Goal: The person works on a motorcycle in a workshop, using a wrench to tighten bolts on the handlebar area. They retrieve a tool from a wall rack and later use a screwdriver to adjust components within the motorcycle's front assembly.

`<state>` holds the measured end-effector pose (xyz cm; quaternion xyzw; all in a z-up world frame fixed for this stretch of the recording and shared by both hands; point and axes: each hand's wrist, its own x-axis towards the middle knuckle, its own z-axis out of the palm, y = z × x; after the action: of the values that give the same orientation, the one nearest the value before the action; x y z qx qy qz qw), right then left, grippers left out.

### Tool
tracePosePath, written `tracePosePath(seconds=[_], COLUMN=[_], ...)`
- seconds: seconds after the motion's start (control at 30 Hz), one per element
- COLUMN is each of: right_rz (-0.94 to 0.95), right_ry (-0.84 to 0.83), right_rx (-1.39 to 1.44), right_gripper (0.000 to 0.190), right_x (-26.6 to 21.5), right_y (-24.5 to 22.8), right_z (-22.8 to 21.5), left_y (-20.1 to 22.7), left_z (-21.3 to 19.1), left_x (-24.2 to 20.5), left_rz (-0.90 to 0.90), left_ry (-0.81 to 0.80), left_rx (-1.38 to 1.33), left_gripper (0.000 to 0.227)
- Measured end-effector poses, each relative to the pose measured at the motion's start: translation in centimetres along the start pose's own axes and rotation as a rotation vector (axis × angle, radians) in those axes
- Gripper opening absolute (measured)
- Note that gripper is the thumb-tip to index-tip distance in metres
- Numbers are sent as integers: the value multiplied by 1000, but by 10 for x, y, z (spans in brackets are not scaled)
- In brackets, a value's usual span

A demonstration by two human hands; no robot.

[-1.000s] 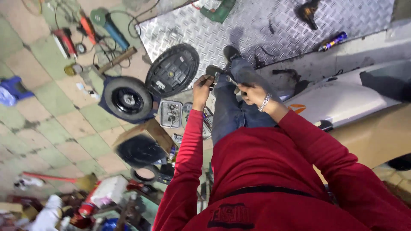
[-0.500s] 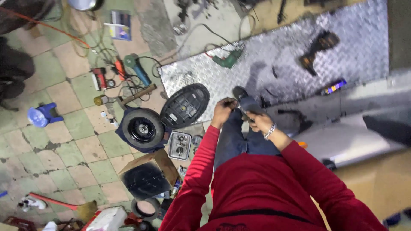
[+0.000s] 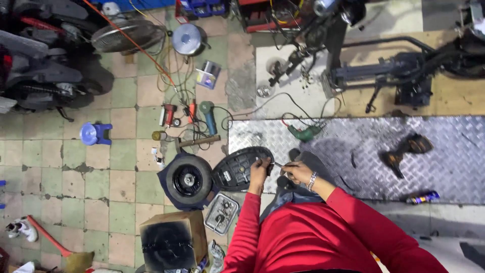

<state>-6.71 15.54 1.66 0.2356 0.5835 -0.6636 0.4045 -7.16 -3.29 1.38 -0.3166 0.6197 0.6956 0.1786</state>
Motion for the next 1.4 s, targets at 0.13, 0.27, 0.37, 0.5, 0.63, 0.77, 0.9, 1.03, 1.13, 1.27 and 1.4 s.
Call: tracePosePath(seconds=[0.13, 0.27, 0.37, 0.5, 0.63, 0.77, 0.9, 1.03, 1.13, 1.27, 1.4], right_rz=[-31, -23, -75, -178, -202, -245, -246, -137, -218, -399, -441], right_ry=[99, 91, 49, 3, 32, -39, -11, 174, 111, 168, 146], right_rx=[-318, -78, -25, 12, 97, 225, 436, 643, 653, 584, 520], right_gripper=[29, 25, 24, 21, 21, 24, 26, 11, 27, 36, 39], right_x=[34, 79, 117, 93, 132, 157, 205, 285, 329, 325, 343], right_y=[-67, -140, -212, -366, -412, -454, -485, -527, -573, -659, -700], right_z=[22, 27, 21, 38, 33, 30, 35, 36, 52, 100, 109], left_y=[18, 93, 161, 255, 354, 405, 429, 496, 574, 666, 689], left_z=[-16, -11, 3, 22, 44, 57, 72, 67, 63, 59, 64], left_x=[66, 127, 180, 250, 276, 315, 374, 433, 477, 507, 564], left_rz=[36, 136, 177, 233, 341, 384, 141, -83, -183, -85, -65], left_ry=[32, 53, 82, 113, 115, 60, 25, -156, -342, -375, -441], left_rx=[72, 170, 209, 241, 167, -75, -462, -556, -542, -423, -417], left_gripper=[51, 28, 26, 25, 27, 25, 34, 29, 20, 19, 20])
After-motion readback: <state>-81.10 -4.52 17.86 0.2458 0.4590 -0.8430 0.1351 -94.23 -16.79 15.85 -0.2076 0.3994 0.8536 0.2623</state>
